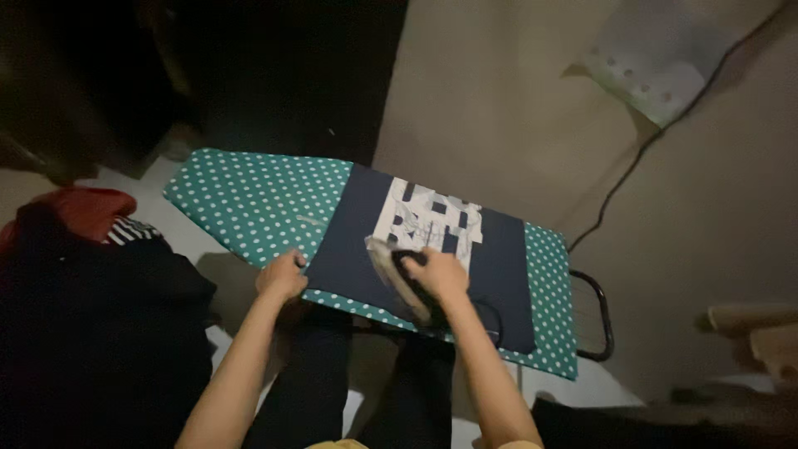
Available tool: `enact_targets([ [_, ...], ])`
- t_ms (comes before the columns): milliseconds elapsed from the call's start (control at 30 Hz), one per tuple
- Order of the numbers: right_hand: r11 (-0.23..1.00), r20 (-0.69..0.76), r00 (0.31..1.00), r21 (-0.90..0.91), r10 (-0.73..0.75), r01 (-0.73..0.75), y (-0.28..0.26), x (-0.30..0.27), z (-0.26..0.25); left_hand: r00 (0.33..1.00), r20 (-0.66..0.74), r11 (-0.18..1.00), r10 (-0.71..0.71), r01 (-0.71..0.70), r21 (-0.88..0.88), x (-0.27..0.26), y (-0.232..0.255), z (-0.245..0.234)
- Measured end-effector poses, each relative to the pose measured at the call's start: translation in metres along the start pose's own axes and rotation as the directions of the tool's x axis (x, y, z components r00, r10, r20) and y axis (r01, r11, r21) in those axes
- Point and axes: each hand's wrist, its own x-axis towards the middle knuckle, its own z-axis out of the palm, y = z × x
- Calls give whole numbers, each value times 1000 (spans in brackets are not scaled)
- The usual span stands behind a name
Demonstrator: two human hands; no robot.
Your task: The person picks up a dark-colored shirt from a pile on a bed and lays it flat on an ironing board. They use an iron to smooth out the front of the shirt, specifically targeting the printed design, before folding and ironing the sleeves and sides by hand and with the iron.
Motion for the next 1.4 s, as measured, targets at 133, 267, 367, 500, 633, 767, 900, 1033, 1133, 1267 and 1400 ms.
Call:
enact_targets([
  [133, 967, -108, 961, 40, 253, -250, 77, 12, -17, 988, -153, 1000, -13, 16, 19, -27, 29, -2],
  [267, 943, -183, 925, 96, 333, -320, 143, 19, -14, 934, -346, 996, 93, -82, 46, -45, 54, 13],
  [367, 959, -159, 948, 123, 274, -257, 160, 12, -10, 828, -489, 952, 275, -305, 20, -55, 71, 42],
  [500, 982, -20, 984, 81, 175, -172, 120, -27, -8, 702, -561, 863, 439, -504, 45, -51, 103, 78],
  [633, 961, -60, 960, 60, 272, -269, 101, -63, -20, 702, -450, 813, 552, -573, 102, -49, 140, 108],
  [767, 919, -193, 899, 82, 393, -384, 145, -57, -27, 640, -385, 743, 665, -623, 247, -56, 163, 130],
  [900, 880, -244, 847, 80, 473, -468, 209, -53, -36, 660, -338, 741, 671, -618, 264, -55, 159, 133],
  [1033, 924, -230, 895, 82, 381, -372, 243, -51, -43, 716, -353, 793, 602, -586, 164, -53, 157, 131],
  [1133, 970, -71, 968, 27, 243, -241, 238, -47, -40, 665, -506, 802, 549, -590, 95, -49, 144, 121],
  [1267, 1000, -91, 996, -13, -16, 15, 191, -52, -28, 621, -567, 779, 541, -625, 59, -51, 109, 96],
  [1400, 990, -100, 985, -40, -142, 138, 139, -41, -16, 634, -429, 740, 643, -659, 134, -66, 79, 74],
])
